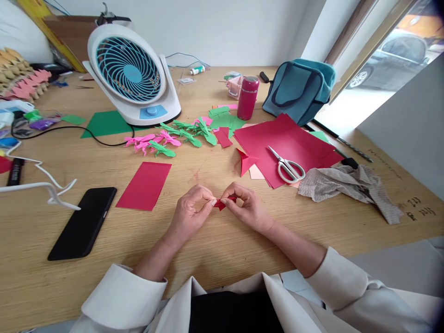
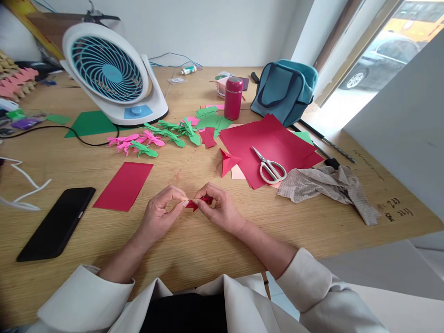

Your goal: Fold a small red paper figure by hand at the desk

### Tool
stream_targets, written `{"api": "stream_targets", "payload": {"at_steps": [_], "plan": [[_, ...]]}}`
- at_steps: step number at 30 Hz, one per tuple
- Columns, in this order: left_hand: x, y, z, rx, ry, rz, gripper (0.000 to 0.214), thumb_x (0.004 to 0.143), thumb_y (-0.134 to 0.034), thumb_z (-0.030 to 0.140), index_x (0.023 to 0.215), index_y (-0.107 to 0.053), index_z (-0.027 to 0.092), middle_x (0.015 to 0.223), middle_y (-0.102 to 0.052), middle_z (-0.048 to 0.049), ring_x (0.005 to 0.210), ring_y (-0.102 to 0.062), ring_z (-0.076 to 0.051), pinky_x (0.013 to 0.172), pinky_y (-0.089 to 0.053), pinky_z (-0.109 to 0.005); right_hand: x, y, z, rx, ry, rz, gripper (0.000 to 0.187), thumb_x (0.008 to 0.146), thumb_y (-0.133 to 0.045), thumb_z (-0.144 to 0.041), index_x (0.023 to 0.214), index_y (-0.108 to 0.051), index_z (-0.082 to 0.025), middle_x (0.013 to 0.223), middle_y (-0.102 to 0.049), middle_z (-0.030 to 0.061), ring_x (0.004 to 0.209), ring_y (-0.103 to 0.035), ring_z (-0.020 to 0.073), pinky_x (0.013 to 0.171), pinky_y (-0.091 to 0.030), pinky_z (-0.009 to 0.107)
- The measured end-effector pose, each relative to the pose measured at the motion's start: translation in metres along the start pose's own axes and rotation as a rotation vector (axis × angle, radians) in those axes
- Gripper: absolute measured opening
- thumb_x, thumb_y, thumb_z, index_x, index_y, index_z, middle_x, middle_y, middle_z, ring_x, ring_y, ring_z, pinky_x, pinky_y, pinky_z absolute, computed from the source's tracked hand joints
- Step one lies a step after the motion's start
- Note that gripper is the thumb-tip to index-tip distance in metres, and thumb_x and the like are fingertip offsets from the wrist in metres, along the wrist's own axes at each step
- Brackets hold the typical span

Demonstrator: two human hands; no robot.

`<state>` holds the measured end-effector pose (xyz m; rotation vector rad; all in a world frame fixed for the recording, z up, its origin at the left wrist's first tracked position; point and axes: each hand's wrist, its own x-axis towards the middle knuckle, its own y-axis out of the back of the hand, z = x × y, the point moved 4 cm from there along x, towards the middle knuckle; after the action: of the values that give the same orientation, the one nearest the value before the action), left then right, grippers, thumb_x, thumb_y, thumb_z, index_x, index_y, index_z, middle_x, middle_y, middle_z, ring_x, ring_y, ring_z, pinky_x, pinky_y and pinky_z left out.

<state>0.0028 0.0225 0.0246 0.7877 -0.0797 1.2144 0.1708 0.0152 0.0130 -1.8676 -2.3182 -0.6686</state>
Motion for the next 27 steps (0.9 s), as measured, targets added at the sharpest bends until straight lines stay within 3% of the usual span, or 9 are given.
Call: {"api": "stream_targets", "payload": {"at_steps": [10,20,27], "plan": [[-0.002,0.008,-0.018,-0.114,0.174,0.059,0.013,0.089,-0.06,0.022,0.078,-0.058,0.018,0.079,-0.059,-0.0006,0.077,-0.058,-0.014,0.075,-0.044,-0.028,0.003,0.002,0.023,0.217,-0.126,0.027,0.029,0.087,-0.069,-0.044,0.076,-0.063,-0.017,0.069,-0.058,0.0006,0.062,-0.049,0.012,0.059,-0.039,0.027],[-0.002,0.008,-0.029,-0.329,0.377,0.103,0.017,0.084,-0.067,0.03,0.073,-0.065,0.017,0.073,-0.062,0.0003,0.071,-0.054,-0.013,0.071,-0.043,-0.026,-0.001,-0.008,0.014,-0.073,-0.09,-0.153,0.015,0.088,-0.059,-0.023,0.076,-0.062,-0.017,0.073,-0.058,0.0011,0.066,-0.051,0.0121,0.061,-0.038,0.025],[-0.003,0.001,-0.031,-0.535,0.487,0.131,0.027,0.082,-0.07,0.04,0.098,-0.068,0.018,0.092,-0.068,-0.0029,0.085,-0.061,-0.015,0.081,-0.047,-0.026,0.003,-0.003,0.017,0.052,-0.167,-0.038,0.023,0.09,-0.058,-0.034,0.073,-0.055,-0.018,0.067,-0.052,-0.0013,0.062,-0.046,0.0113,0.058,-0.035,0.025]]}}
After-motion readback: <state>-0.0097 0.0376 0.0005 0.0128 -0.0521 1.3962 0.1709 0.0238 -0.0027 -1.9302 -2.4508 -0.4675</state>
